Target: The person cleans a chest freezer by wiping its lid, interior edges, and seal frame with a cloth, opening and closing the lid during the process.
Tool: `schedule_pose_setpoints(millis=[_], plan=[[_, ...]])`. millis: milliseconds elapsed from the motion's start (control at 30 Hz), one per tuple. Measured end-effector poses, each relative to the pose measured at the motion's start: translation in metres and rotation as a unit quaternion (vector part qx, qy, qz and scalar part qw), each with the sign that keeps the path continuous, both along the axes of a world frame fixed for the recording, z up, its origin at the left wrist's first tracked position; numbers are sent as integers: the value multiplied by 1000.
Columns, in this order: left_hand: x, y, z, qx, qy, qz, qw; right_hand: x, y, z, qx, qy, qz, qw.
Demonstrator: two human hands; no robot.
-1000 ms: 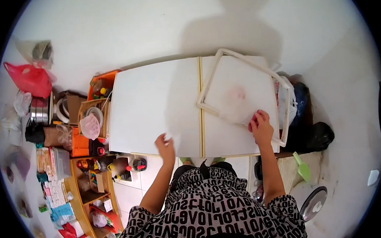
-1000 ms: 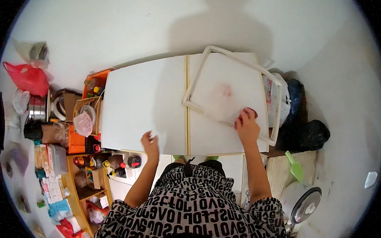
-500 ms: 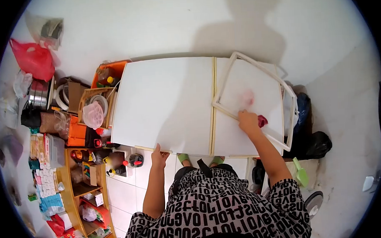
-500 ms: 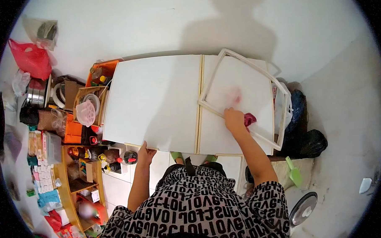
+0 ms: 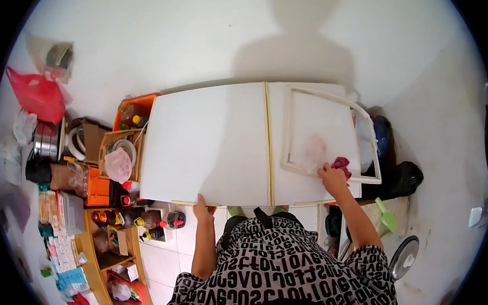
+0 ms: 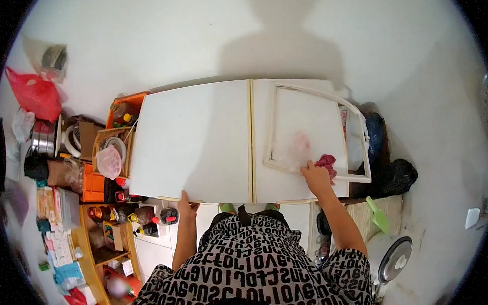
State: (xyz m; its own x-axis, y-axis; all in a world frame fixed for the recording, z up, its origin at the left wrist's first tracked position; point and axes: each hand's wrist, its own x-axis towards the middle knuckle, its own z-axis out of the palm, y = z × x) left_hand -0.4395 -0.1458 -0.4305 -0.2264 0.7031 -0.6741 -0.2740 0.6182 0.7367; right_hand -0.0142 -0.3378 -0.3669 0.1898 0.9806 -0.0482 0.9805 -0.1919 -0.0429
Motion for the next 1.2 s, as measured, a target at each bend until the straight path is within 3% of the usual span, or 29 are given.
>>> schedule_pose_setpoints(millis=[33,67,133,267,467,567,667,733,800,1033,1133,1200], plan=[[6,1,29,27,-18,-3,999,0,-2,-1,11,-8,-14,1000],[-9,6,26,73,-73,-29,994,0,-5,-2,20,-13,-23,999],[6,5,101,80,30,-26,996,-2,-6,-2,23,12,-33,999],[5,27,175,205,-31,-64,976,-5,-6,5,50,45,-60,996],[48,91,286,391,-136,-105,904,-4,-8,20,68,134,-102,983],[89,121,330,479,-72,-166,859,-5,-7,23,77,119,-134,981],[118,145,351,554,29,-223,802,-9,-7,20,92,121,-146,978],[138,168,344,625,93,-249,734,-11,-8,16,80,129,-155,976],[148,183,343,699,425,-254,516,-10,-11,8,96,113,-159,976],[175,210,348,688,469,-263,489,-9,-21,19,129,96,-216,963],[181,219,349,699,470,-257,474,-9,-19,28,219,105,-241,940],[185,222,348,707,469,-254,465,-17,-15,47,200,126,-311,921]])
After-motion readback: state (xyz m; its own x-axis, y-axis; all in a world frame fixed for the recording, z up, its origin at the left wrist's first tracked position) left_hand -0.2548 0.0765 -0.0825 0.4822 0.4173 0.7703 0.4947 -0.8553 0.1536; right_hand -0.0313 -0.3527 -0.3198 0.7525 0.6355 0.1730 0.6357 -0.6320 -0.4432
